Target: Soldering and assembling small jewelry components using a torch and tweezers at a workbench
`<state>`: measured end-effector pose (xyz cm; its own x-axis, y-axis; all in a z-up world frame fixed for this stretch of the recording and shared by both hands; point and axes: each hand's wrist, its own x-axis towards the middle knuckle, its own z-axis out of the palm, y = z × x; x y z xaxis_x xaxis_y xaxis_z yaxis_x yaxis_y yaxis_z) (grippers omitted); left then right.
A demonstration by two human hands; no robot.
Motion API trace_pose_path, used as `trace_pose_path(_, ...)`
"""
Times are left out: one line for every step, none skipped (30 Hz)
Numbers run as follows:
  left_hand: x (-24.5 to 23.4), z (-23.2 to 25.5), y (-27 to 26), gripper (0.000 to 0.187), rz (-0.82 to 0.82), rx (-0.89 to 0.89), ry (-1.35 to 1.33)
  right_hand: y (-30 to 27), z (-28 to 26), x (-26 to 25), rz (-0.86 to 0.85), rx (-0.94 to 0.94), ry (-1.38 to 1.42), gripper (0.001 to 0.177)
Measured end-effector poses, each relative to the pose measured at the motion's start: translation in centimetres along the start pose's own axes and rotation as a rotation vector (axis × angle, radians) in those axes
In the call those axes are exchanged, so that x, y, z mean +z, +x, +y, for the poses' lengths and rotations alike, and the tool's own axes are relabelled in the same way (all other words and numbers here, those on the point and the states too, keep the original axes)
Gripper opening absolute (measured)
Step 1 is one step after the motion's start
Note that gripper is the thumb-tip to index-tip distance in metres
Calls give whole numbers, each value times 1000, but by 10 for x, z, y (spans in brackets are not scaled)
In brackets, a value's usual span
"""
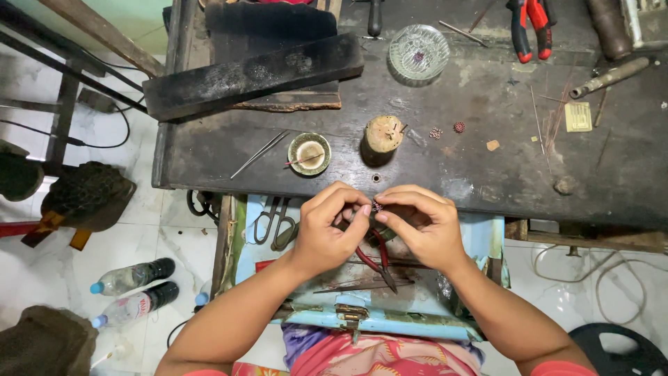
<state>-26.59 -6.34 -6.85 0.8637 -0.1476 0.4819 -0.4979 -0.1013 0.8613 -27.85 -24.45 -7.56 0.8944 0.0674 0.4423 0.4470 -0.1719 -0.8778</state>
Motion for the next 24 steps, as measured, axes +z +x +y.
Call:
trace_pose_path(0, -2, -1, 4, -3, -4, -5, 0, 0, 0, -1, 2, 0, 12)
trace_pose_path(1, -3, -1, 3, -6, -8, -10, 0, 1, 0, -2, 4, -1, 12)
trace_pose_path(0, -4, -2, 3, -6, -8, -9, 0, 0, 0, -3, 4, 0, 12)
trace_pose_path(0, -5, -2, 3, -19, -18, -11, 1, -1, 0, -8, 6, -1, 13)
trace_pose_path(-1, -6, -3, 3, -33, -29, -14, 1, -2, 0, -13, 9, -2, 13)
trace_pose_path(0, -6, -3, 3, -34, -30, -14, 1, -3, 1, -12, 11, -2, 13)
trace_pose_path(0, -6, -3, 3, -44, -41, -22, 1, -5, 1, -17, 27, 0, 13)
trace_pose_path(0, -6, -4, 3, -54, -51, -30, 1, -6, 1, -22, 43, 2, 13)
trace_pose_path(1, -8, -4, 3, -54, -51, -28, 1, -4, 0, -22, 42, 3, 13)
trace_pose_path(1, -10, -5, 2, -64, -52, -37, 0, -3, 0, -28, 53, 12, 13)
trace_pose_path(1, -12, -6, 2, -76, -55, -47, -2, -1, 0, -34, 66, 20, 13)
trace_pose_path(2, -13, -7, 2, -78, -57, -47, -3, -1, 0, -33, 69, 20, 13)
trace_pose_path(2, -14, -8, 2, -79, -55, -44, -3, 0, 0, -34, 79, 38, 13)
trace_pose_path(3, -15, -9, 2, -80, -52, -42, -4, 1, 0, -34, 89, 55, 14)
trace_pose_path(4, -16, -10, 2, -81, -52, -41, -4, 2, 0, -33, 88, 56, 14)
trace_pose_path(4, -18, -12, 2, -79, -62, -33, -5, 2, 0, -31, 101, 66, 14)
trace_pose_path(6, -19, -14, 2, -78, -75, -29, -7, 3, 0, -28, 117, 73, 15)
trace_pose_path(6, -19, -15, 2, -80, -77, -30, -11, 6, 0, -27, 119, 72, 15)
trace_pose_path(7, -19, -15, 3, -72, -77, -24, -14, 10, 1, -23, 155, 153, 19)
trace_pose_path(7, -18, -15, 4, -64, -76, -18, -18, 13, 1, -19, 191, 233, 23)
trace_pose_path(7, -18, -16, 4, -66, -76, -18, -17, 12, 2, -17, 191, 234, 23)
trace_pose_path(7, -18, -16, 4, -62, -81, -19, -16, 11, 2, -14, 207, 245, 23)
trace_pose_path(8, -18, -17, 4, -59, -88, -22, -16, 9, 2, -10, 225, 254, 24)
trace_pose_path(9, -18, -18, 4, -61, -89, -23, -19, 9, 2, -8, 227, 254, 24)
